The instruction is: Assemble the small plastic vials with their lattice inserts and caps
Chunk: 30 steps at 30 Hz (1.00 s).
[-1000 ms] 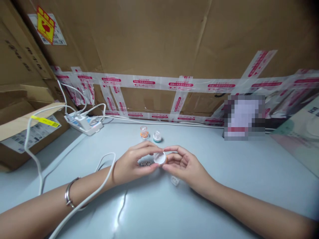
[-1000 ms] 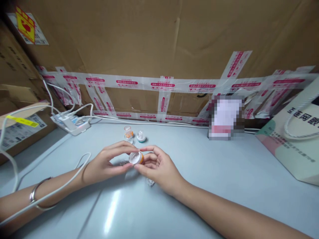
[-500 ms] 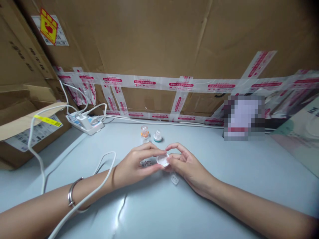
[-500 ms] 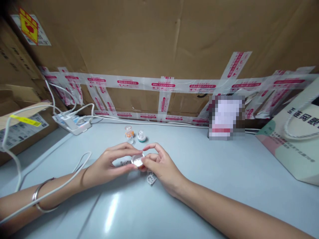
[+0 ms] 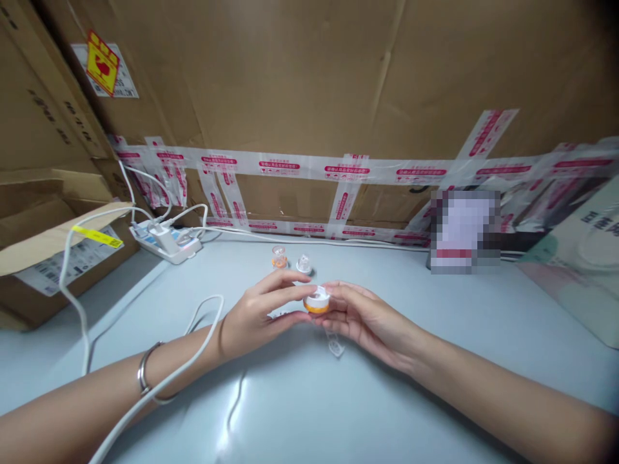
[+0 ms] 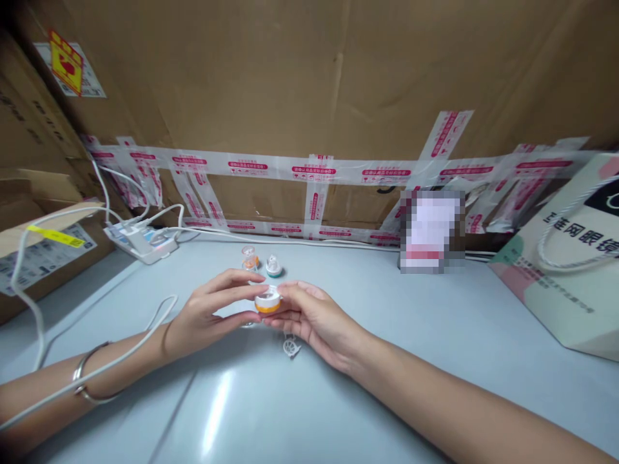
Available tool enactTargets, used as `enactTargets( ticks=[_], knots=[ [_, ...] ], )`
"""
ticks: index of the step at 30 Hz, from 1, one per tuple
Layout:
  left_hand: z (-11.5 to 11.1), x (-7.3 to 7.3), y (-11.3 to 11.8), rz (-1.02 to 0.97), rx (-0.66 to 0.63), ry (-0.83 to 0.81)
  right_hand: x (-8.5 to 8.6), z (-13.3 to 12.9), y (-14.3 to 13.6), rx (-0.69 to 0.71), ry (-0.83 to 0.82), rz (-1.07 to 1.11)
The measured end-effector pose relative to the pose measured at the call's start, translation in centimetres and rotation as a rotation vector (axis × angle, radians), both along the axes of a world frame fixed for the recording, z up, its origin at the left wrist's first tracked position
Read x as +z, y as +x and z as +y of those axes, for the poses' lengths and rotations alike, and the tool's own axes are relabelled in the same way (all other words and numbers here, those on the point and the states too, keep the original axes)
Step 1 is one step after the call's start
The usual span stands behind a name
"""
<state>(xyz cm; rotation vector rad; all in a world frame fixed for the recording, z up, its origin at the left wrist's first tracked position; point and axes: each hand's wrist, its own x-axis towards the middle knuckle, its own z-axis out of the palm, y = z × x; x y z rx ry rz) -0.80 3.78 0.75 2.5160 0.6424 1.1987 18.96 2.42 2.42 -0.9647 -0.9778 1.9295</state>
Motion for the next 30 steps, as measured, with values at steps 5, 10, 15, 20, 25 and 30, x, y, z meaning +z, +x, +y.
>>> enactTargets(
  ticks=[5,10,15,20,25,30],
  knots=[
    [0.17,-0.16,-0.12,-0.026,-0.011,0.022,-0.32,0.13,-0.04,0.011,-0.03,0.033],
    [0.33,-0.51,-0.34,0.036,0.001,0.136,-0.68,0.23,-0.07,0.013,-0.058,0.051],
    [0.37,-0.69,-0.71,0.132,0.023,0.294,-0.72,-0.05,-0.22,0.021,-0.083,0.079],
    [0.58,-0.88,-0.9,0.18,-0.002,0.41,-0.5,-0.07,-0.45,0.007,-0.116,0.037],
    [0.78,-0.86,-0.98,0.233,-0.027,0.503,-0.55,0.06,-0.54,-0.01,-0.103,-0.027],
    [1.03,-0.72,-1.01,0.279,-0.056,0.518,-0.62,0.13,-0.39,-0.009,-0.04,-0.084]
  ],
)
